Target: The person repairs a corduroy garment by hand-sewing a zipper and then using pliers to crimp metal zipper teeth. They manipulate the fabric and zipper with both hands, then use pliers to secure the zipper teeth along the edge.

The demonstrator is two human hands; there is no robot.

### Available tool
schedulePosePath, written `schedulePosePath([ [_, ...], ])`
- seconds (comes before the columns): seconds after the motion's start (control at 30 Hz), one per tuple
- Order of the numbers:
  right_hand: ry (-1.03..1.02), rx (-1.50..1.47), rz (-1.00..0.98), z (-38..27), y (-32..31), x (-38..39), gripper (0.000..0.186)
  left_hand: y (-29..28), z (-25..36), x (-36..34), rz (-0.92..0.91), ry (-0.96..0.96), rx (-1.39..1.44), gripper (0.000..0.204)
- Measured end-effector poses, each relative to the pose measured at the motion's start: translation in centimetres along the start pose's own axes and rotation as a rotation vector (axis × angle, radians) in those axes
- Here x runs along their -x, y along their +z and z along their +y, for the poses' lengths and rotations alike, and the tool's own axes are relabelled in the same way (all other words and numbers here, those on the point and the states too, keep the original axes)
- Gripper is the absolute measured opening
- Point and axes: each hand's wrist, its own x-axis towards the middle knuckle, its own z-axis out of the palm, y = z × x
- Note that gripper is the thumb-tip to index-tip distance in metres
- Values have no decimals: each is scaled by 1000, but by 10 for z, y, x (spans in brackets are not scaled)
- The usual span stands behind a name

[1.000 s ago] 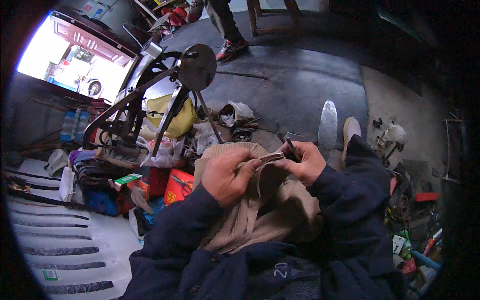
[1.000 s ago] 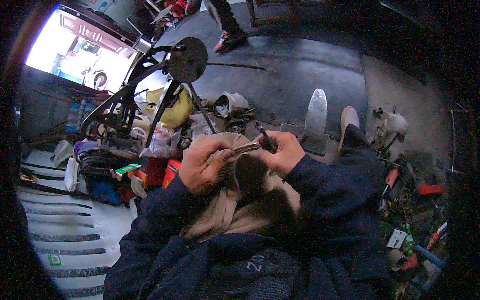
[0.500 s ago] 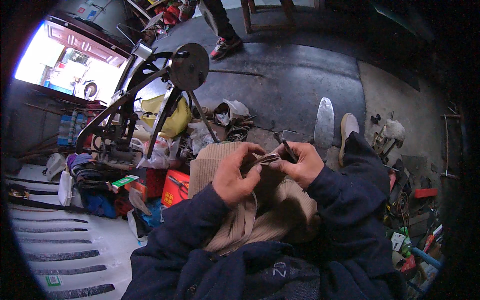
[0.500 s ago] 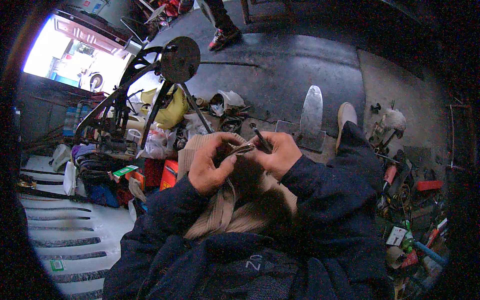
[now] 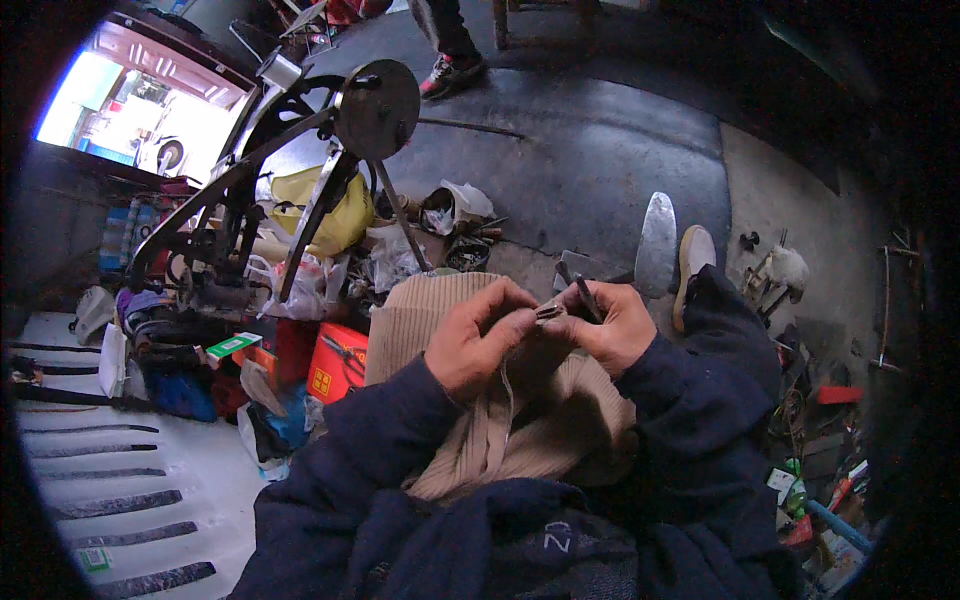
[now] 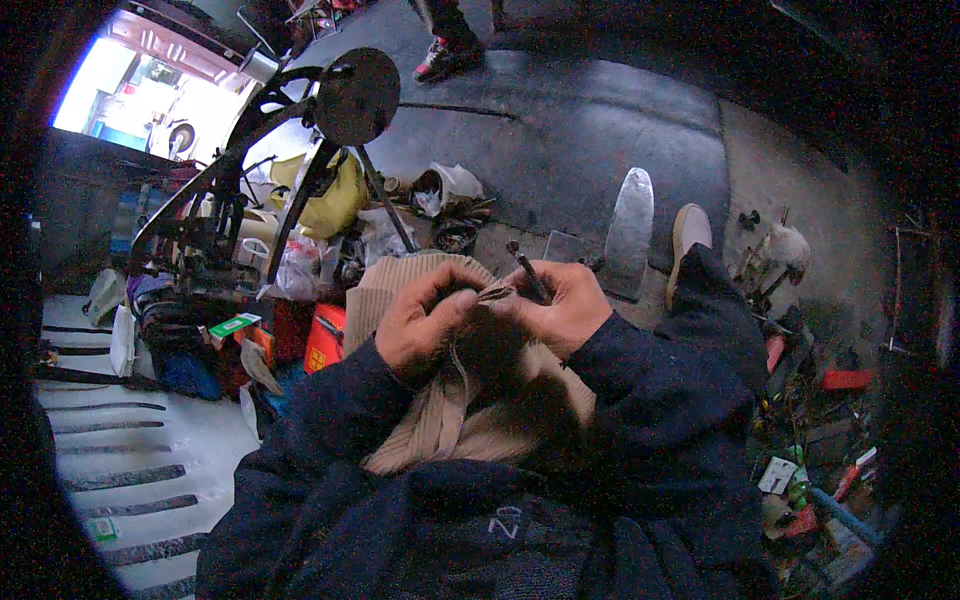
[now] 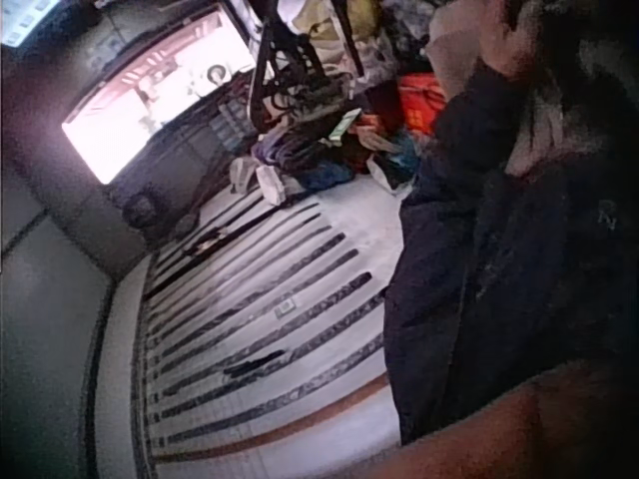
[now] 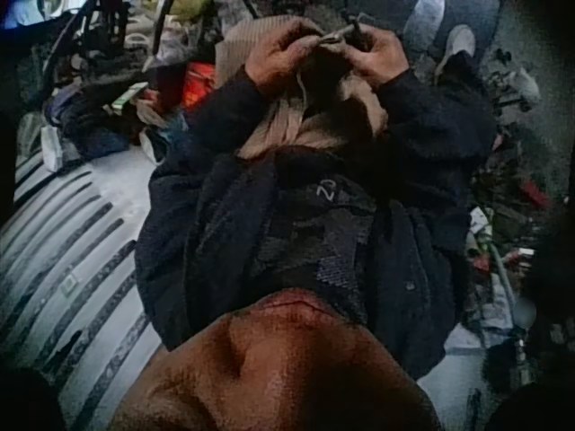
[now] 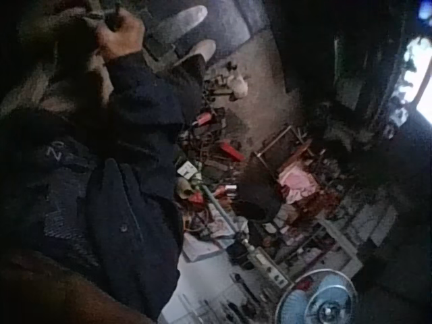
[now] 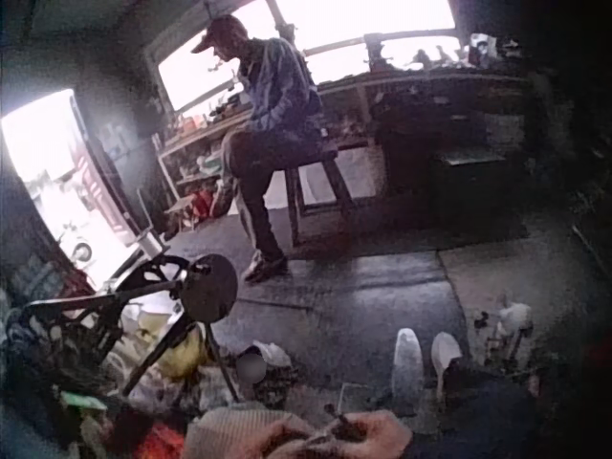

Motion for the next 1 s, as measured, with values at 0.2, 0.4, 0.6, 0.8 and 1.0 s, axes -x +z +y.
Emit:
schedulePosePath([
  [0.2,33,-37,0,-2,2,-2,16,-2,-3,-2,-26,-46,80,18],
  [0.4,27,16,18,1,2,-2,16,-4,-9,-1,-69,-14,-71,20],
  [0.6,54,-6,28,5,2,-3,15,-4,-19,-5,-75,7,-113,22],
  [0.8,64,-15,46,5,3,-4,14,-1,-16,-5,-62,39,-172,20],
  [1.0,81,4,66,7,6,-8,14,-3,-13,-7,-43,87,-279,19],
])
